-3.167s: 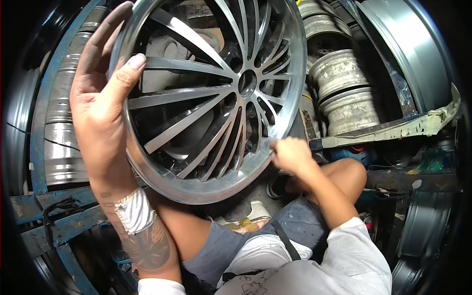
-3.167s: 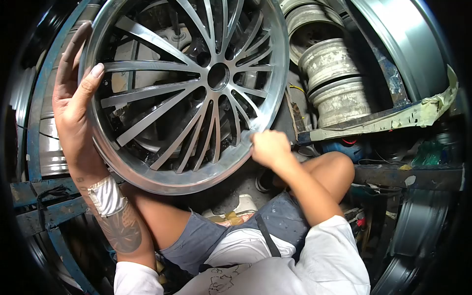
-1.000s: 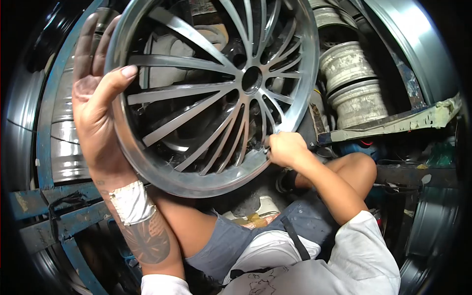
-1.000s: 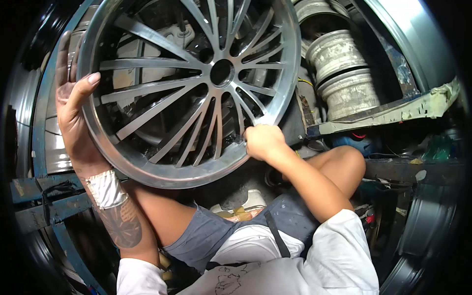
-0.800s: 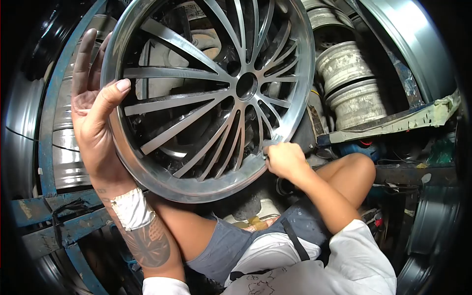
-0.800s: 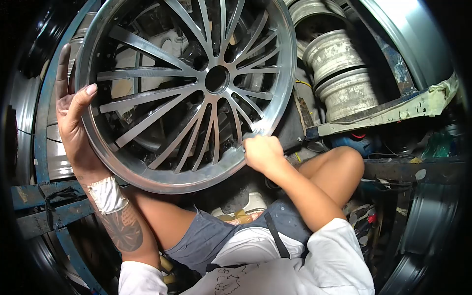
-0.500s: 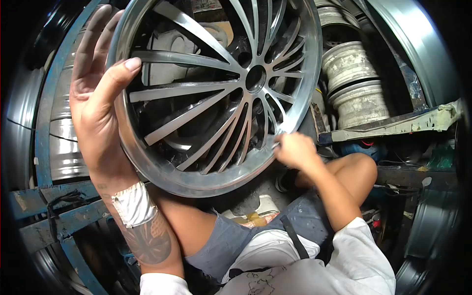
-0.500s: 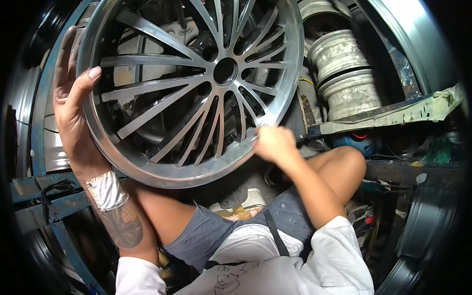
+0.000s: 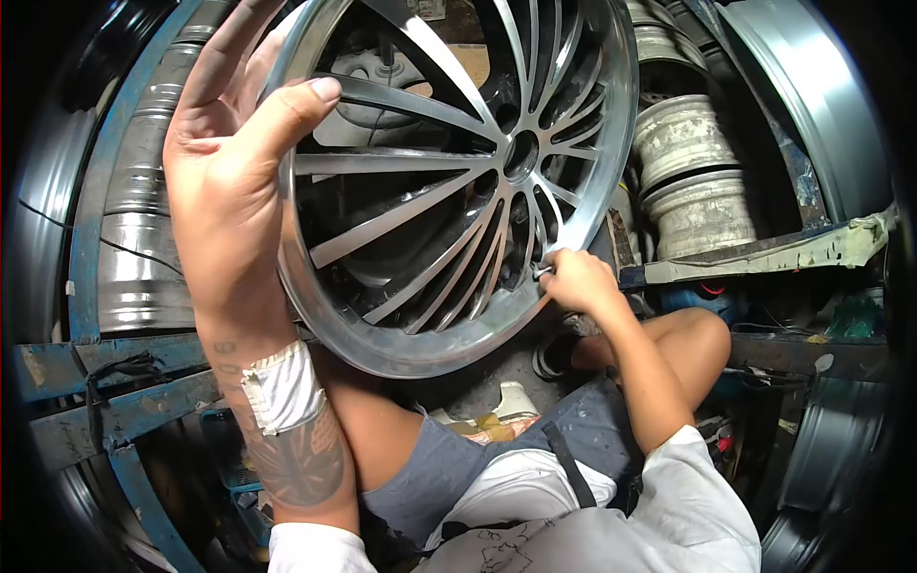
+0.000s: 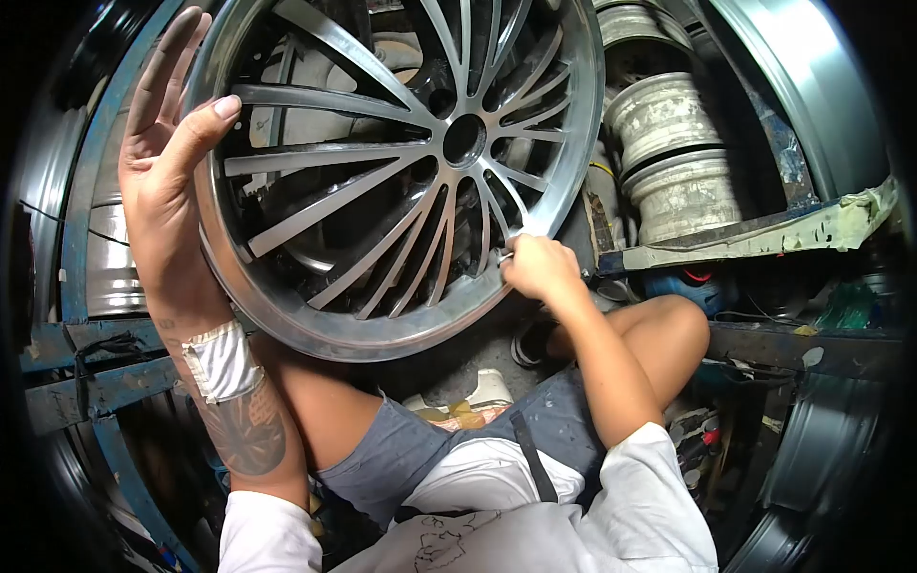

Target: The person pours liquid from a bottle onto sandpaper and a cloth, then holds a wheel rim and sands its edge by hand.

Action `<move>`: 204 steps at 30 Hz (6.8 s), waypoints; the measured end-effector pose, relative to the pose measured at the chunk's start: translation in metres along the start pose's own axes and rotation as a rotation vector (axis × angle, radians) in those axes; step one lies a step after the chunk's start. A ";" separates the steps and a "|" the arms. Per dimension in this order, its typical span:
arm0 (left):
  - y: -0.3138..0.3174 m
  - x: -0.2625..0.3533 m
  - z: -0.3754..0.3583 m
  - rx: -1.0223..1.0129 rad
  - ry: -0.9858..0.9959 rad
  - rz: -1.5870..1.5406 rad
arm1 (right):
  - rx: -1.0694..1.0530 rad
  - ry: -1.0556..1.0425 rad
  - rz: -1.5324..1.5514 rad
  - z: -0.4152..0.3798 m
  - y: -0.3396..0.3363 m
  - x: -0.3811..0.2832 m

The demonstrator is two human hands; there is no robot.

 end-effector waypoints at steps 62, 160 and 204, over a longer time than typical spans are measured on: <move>-0.007 -0.008 0.007 0.084 0.031 -0.186 | 0.016 -0.031 -0.019 -0.008 -0.009 0.008; 0.010 0.016 -0.009 0.145 -0.032 -0.097 | -0.097 -0.093 -0.012 -0.042 0.027 -0.052; 0.005 0.003 -0.010 0.143 0.147 -0.109 | -0.044 -0.263 0.038 -0.089 0.037 -0.070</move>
Point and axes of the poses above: each hand's wrist, its own z-axis towards the middle knuckle, its own y-axis out of the palm, x = y × z, the point moved 6 cm from there along z, towards the middle knuckle, and after that the axes turned 4 degrees about z, right-handed, at the moved point
